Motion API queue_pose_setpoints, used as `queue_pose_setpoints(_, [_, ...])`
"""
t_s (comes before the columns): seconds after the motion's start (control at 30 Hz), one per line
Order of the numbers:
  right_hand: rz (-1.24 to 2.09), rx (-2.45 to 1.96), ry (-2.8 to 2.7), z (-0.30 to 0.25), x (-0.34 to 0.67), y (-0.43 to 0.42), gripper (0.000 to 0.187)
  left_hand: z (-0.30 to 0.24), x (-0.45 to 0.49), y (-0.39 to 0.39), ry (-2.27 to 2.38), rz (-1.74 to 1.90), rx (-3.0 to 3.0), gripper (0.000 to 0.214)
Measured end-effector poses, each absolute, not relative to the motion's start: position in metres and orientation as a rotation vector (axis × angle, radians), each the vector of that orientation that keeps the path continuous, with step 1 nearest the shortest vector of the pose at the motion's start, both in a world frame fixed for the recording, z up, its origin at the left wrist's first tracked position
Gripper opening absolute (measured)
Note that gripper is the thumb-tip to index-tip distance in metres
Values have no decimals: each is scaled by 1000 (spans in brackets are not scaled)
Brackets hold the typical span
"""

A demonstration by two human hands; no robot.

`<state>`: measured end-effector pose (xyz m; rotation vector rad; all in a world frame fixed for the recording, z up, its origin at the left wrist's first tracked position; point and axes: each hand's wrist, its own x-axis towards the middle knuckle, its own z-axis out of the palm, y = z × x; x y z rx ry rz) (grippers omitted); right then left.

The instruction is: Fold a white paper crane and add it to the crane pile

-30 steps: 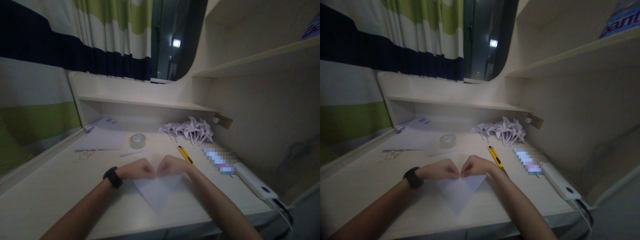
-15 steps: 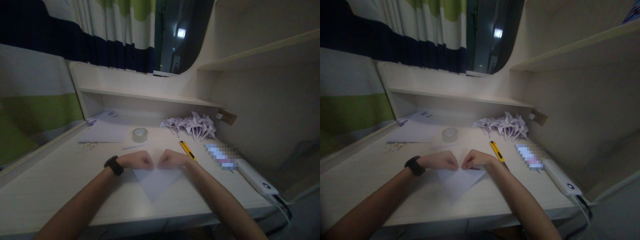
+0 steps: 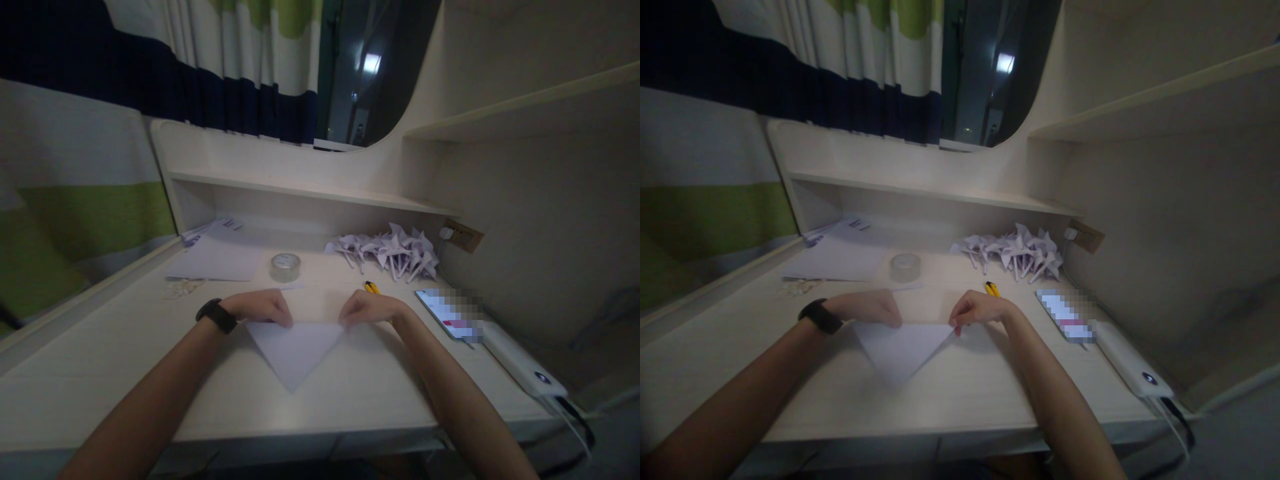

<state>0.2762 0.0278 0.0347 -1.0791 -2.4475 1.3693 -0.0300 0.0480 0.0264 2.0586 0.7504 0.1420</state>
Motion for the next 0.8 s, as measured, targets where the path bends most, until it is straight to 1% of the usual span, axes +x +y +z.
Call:
queue_pose_setpoints(0.07, [1325,-1144,-2375,39,285,30,30,27,-33,49,739,160,2042,31])
queue_pose_setpoints(0.13, [1165,-1193,-2235,41,287,31,31,28,-33,47,742,195,2050,31])
queue_pose_setpoints(0.2, [990,-1167,-2145,39,278,30,34,28,-30,45,758,221,2079,31])
queue_pose_setpoints(0.27, [921,-1091,-2207,34,263,26,37,27,-24,42,761,234,2110,31])
queue_pose_setpoints(0.33, [942,-1057,-2316,27,247,23,37,26,-19,40,740,240,2133,32])
queue_pose_setpoints(0.43, [1029,-1040,-2441,18,233,20,33,24,-15,38,709,236,2141,35])
queue_pose_setpoints(0.67, [1178,-1153,-2337,18,252,28,30,22,-20,41,680,215,2107,38])
queue_pose_setpoints(0.73, [1201,-1180,-2314,20,260,30,30,21,-22,43,668,236,2090,37])
queue_pose_setpoints(0.8, [1209,-1212,-2296,22,267,32,30,21,-24,45,676,260,2061,30])
